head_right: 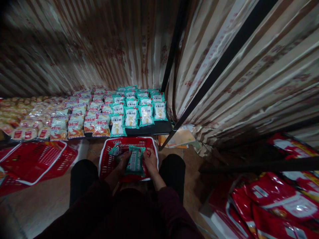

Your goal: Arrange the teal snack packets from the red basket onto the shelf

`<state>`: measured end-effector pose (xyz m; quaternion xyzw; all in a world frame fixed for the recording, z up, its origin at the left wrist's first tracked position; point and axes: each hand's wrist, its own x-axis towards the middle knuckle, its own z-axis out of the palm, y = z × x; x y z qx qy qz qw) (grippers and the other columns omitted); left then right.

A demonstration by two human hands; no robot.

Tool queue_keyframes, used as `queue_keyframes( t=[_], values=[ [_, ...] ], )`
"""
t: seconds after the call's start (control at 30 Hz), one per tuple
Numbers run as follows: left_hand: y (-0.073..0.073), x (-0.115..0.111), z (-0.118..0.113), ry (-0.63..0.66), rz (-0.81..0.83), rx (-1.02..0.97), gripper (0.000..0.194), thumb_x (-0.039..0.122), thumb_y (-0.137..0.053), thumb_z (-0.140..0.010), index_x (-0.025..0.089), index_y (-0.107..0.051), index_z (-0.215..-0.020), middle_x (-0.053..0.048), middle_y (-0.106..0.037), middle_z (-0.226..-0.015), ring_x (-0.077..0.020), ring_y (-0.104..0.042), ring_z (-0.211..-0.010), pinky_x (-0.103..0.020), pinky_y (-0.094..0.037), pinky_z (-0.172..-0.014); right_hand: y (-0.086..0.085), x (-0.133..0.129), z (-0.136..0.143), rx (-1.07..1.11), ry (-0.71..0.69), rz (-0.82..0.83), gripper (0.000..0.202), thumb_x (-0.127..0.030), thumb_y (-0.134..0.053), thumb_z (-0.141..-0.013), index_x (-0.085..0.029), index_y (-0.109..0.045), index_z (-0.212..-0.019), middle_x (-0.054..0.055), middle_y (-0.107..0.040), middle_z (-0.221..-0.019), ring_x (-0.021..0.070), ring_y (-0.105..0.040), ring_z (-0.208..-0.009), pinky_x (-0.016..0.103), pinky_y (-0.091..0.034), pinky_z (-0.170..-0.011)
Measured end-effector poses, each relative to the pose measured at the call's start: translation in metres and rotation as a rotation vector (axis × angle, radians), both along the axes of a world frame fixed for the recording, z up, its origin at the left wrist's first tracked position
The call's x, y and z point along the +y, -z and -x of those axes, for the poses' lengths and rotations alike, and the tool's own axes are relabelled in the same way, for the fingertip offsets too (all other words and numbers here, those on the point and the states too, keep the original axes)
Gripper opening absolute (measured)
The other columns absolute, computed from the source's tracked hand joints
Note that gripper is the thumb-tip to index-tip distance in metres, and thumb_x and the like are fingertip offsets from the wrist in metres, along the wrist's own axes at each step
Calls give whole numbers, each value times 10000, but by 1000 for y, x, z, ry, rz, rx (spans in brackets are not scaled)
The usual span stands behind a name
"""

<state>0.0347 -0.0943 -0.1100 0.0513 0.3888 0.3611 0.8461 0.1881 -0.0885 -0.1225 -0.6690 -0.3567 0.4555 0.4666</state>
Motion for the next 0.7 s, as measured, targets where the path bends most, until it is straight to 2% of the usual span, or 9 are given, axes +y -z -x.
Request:
queue_keyframes(
  t=[0.1, 0.2, 0.37, 0.47, 0.57, 0.7],
  values=[
    [5, 3, 0, -20, 32, 14, 480, 438, -522, -861, 140, -557, -1237, -117, -727, -986, -268, -689, -931, -442, -482, -931, -4, -3, 3, -105, -102, -49, 482, -454, -577, -751, -210, -580, -1167, 81, -691, -1078, 218, -671, -946, 355, -529, -844],
    [6, 5, -3, -24, 56, 20, 479, 456, -520, -859, 129, -578, -1204, -115, -731, -944, -258, -698, -883, -435, -505, -891, -9, -7, 6, -222, -200, -135, 470, -439, -536, -797, -223, -573, -1213, 87, -633, -1224, 235, -632, -1067, 413, -490, -949],
    [3, 8, -8, -40, 91, 121, 459, 505, -548, -833, 134, -639, -1088, -98, -732, -847, -238, -701, -799, -386, -533, -809, -7, -11, 11, -402, -335, -264, 457, -386, -501, -827, -206, -576, -1240, 98, -573, -1316, 249, -496, -1260, 447, -387, -1071],
    [1, 10, -11, -94, 118, 233, 394, 479, -521, -859, 143, -655, -1016, -76, -724, -786, -214, -694, -757, -355, -534, -782, -3, -14, 15, -462, -406, -261, 481, -378, -495, -832, -199, -554, -1275, 107, -542, -1352, 253, -467, -1288, 456, -370, -1084],
    [-4, 11, -14, -163, 81, 291, 352, 461, -508, -866, 154, -674, -906, -81, -720, -776, -203, -682, -735, -332, -531, -765, 1, -17, 19, -488, -451, -244, 497, -389, -496, -838, -191, -540, -1292, 117, -528, -1366, 257, -466, -1289, 467, -354, -1092],
    [-10, 11, -15, -176, 6, 329, 375, 489, -529, -836, 148, -686, -816, -112, -717, -789, -222, -673, -735, -332, -528, -744, 0, -20, 23, -445, -461, -210, 529, -412, -503, -837, -183, -512, -1313, 127, -516, -1375, 260, -457, -1296, 464, -350, -1088]
  ],
)
